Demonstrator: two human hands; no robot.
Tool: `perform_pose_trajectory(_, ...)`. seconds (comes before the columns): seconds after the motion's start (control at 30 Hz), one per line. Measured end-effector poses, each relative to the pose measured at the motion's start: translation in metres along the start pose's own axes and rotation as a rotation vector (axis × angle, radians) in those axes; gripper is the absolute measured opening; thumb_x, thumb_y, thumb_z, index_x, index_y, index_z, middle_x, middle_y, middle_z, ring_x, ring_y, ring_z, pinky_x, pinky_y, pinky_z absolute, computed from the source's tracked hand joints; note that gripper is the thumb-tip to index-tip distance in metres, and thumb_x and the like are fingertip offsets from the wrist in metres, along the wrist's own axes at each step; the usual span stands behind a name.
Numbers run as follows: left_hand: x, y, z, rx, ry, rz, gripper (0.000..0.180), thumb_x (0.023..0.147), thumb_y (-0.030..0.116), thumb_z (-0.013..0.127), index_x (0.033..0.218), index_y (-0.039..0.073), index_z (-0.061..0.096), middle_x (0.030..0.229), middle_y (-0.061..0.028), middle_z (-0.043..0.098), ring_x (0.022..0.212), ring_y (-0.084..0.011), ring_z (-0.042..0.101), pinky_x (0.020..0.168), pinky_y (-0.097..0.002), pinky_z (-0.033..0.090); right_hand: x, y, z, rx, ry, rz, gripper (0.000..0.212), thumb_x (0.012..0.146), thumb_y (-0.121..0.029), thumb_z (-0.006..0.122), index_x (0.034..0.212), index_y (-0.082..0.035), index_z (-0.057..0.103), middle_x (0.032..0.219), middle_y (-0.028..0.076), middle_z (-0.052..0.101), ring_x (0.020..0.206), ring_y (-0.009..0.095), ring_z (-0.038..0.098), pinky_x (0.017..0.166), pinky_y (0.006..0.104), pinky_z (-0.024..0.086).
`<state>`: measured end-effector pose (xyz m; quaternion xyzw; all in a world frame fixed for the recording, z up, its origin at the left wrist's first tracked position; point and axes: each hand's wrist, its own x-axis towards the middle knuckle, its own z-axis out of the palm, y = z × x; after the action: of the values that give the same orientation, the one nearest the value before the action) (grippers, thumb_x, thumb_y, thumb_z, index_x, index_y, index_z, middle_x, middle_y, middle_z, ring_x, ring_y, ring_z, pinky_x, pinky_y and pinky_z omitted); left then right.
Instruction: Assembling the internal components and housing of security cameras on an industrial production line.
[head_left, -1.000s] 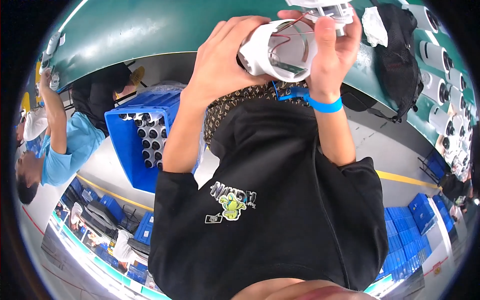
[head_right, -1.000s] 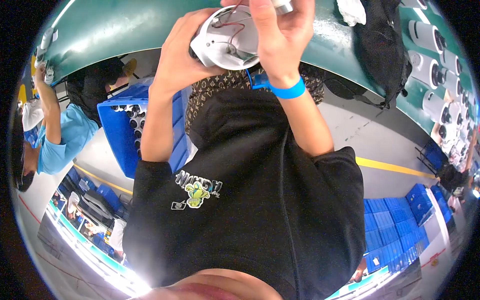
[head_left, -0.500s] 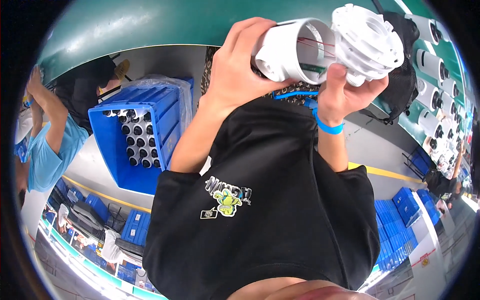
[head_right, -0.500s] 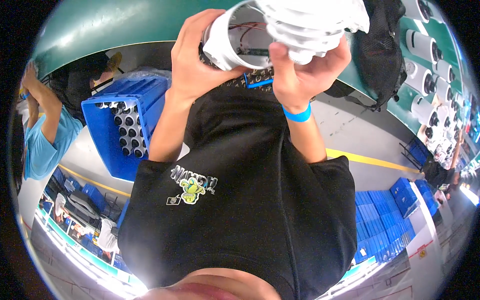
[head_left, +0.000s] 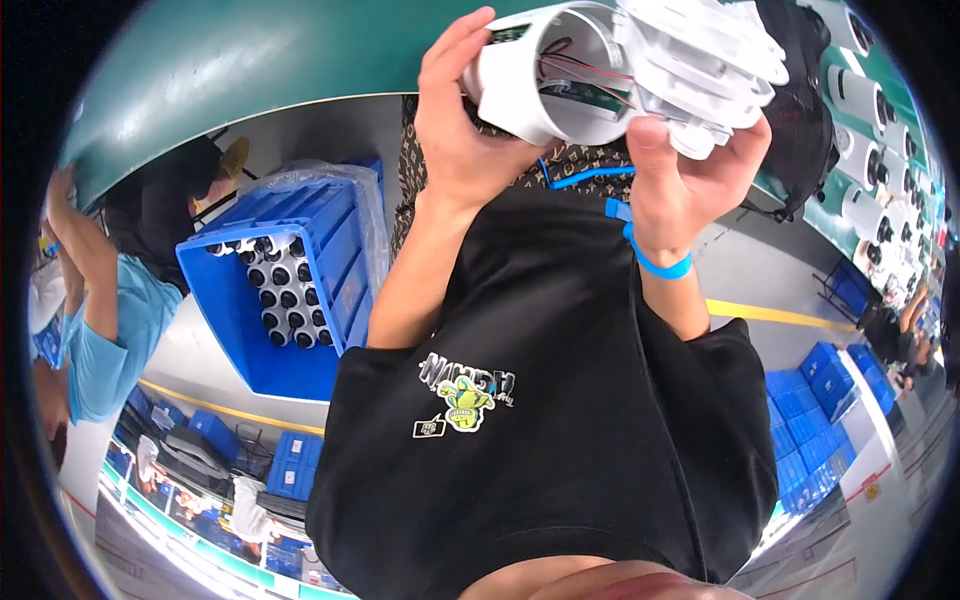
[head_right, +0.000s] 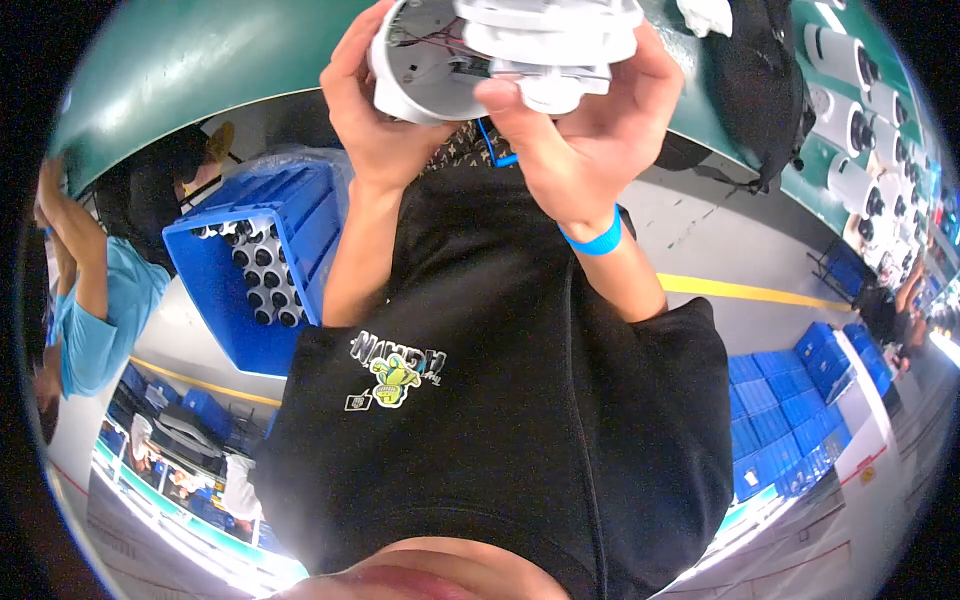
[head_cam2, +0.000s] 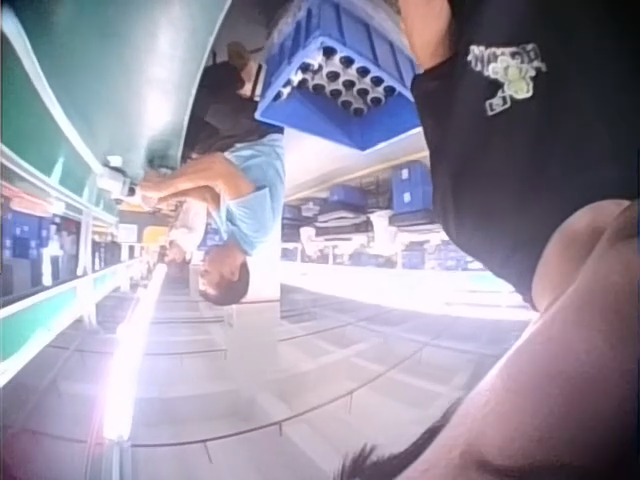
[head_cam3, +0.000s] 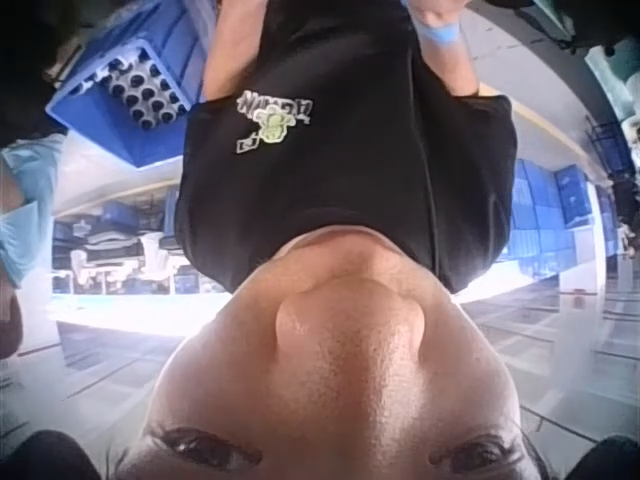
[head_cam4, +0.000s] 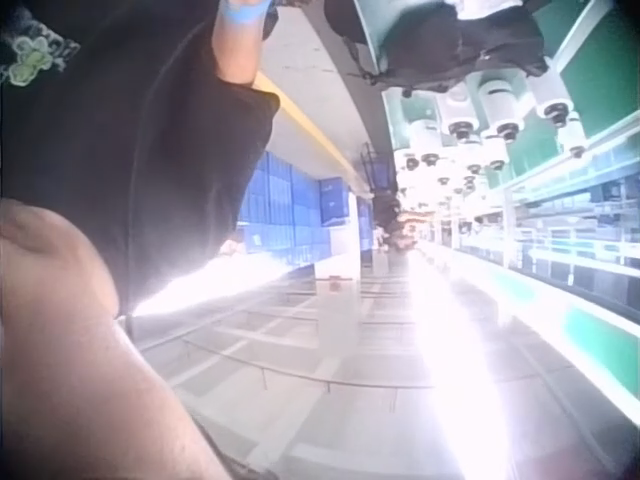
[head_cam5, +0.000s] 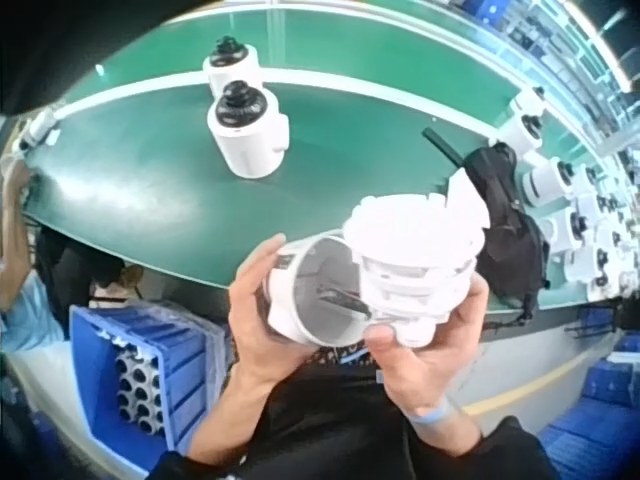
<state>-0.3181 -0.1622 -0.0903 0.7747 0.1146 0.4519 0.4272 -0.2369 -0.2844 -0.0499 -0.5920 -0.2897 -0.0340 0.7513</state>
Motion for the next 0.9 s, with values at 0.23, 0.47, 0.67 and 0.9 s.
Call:
perform_pose_trajectory(0.23,-0.014,-0.017,-0.003,-0.144,0.029,-0.196,0.086,0.053,0.016,0.091,0.122,-0.001,0.041,0.114,-0.0117,0.056,0.101,-0.0189,0.058,0.088,-0.0318,0.048,0.000,-0.017,0.014,0.004,0.005,0.129,0.074,0.067,-0.001,0.082,0.125,0.001,0.036,0.118,0.015,0.051,0.106,0.023,0.056,0.088,0.0355,0.049)
perform_pose_trajectory(0.47,-0.006,-0.010,-0.009,-0.069,-0.011,-0.160,0.091,0.053,0.018,0.093,0.124,-0.002,0.039,0.110,-0.0149,0.061,0.097,-0.0215,0.063,0.084,-0.0321,0.052,0.019,-0.046,0.040,0.207,0.094,0.293,0.076,0.062,-0.001,0.085,0.118,0.001,0.035,0.124,0.019,0.046,0.115,0.025,0.051,0.094,0.0360,0.046)
perform_pose_trajectory(0.67,-0.006,-0.013,-0.010,-0.017,-0.013,-0.137,0.092,0.052,0.018,0.093,0.123,-0.001,0.039,0.109,-0.0148,0.061,0.097,-0.0216,0.063,0.084,-0.0320,0.052,0.019,-0.043,0.039,0.227,0.099,0.331,0.078,0.060,-0.002,0.087,0.118,0.000,0.035,0.125,0.020,0.045,0.115,0.025,0.052,0.094,0.0359,0.046)
perform_pose_trajectory(0.9,-0.006,-0.010,-0.006,-0.037,-0.017,-0.054,0.096,0.050,0.013,0.092,0.127,0.000,0.038,0.124,-0.0197,0.053,0.107,-0.0253,0.058,0.091,-0.0347,0.048,0.010,-0.018,0.016,-0.016,-0.049,0.048,0.083,0.065,0.004,0.081,0.131,0.001,0.031,0.118,0.015,0.051,0.107,0.022,0.055,0.089,0.0341,0.049)
